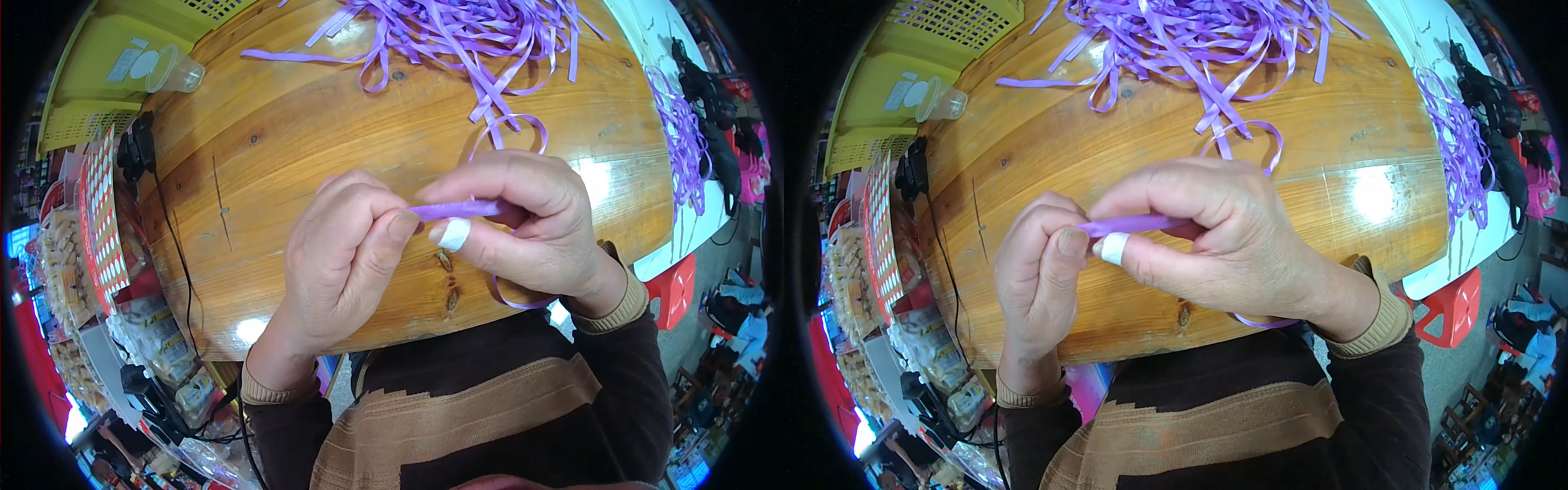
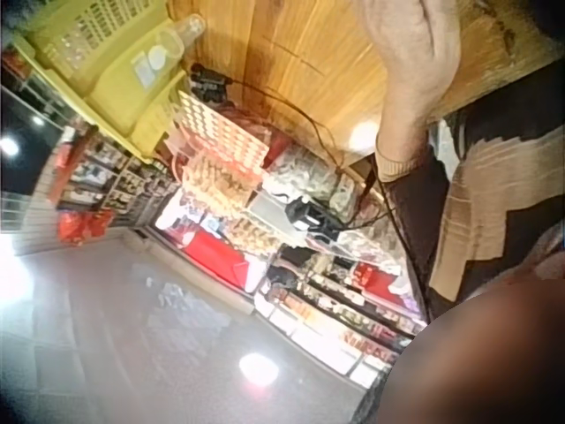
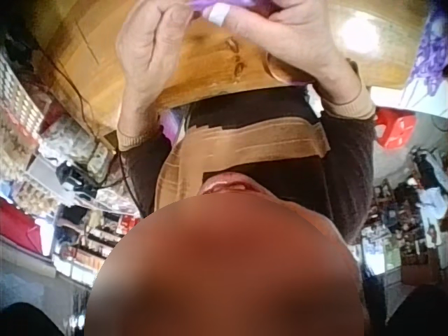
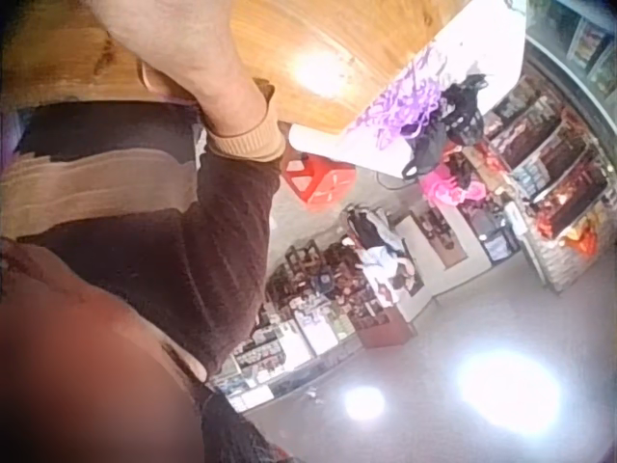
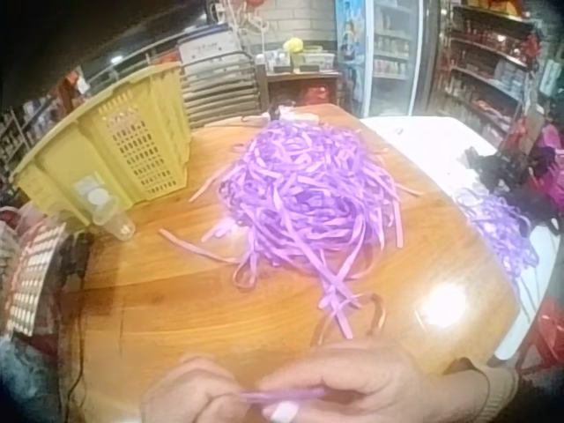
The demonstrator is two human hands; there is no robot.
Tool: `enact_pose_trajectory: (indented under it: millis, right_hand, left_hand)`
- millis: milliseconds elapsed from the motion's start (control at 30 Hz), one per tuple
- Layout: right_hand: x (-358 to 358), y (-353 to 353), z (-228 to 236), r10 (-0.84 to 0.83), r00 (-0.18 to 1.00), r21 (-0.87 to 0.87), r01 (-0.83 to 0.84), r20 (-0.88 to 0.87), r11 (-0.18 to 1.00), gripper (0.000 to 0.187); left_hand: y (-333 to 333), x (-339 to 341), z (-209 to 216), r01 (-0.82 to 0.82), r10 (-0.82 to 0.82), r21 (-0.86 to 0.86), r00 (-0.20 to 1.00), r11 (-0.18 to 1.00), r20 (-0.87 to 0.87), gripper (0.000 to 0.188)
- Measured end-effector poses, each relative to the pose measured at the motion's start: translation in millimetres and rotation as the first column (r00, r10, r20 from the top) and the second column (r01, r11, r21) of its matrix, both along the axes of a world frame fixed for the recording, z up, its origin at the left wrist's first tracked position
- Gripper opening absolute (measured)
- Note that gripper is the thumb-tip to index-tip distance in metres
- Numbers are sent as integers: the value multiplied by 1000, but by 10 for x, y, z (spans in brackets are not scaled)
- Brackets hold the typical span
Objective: Tying decorative knots in long purple ribbons at a workbench.
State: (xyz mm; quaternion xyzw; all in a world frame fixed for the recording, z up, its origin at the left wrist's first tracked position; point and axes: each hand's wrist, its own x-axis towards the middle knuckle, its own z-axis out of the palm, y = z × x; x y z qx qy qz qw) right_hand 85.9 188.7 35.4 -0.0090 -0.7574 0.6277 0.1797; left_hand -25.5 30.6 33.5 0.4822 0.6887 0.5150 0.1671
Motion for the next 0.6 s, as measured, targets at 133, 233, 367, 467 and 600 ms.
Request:
enact_pose_trajectory:
  millis: [133,233,367,467,600]
  right_hand:
    - [-26,26,-60,25,994,134,-10,-110,991,13]
    - [14,14,-68,-34,998,154,41,-47,987,9]
    - [41,20,-58,-19,999,8,19,51,1000,9]
    - [39,40,-70,64,990,-157,-44,125,987,10]
    - [31,30,-107,87,989,-192,-63,120,979,10]
  left_hand:
    - [-6,35,-12,23,-19,-20,985,1000,172,7]
    - [72,106,-24,-122,120,42,992,992,46,9]
    - [148,207,0,-141,175,194,970,971,-169,14]
    - [125,156,4,-56,93,108,922,993,-376,15]
    - [48,140,-79,-115,130,61,913,991,-388,9]
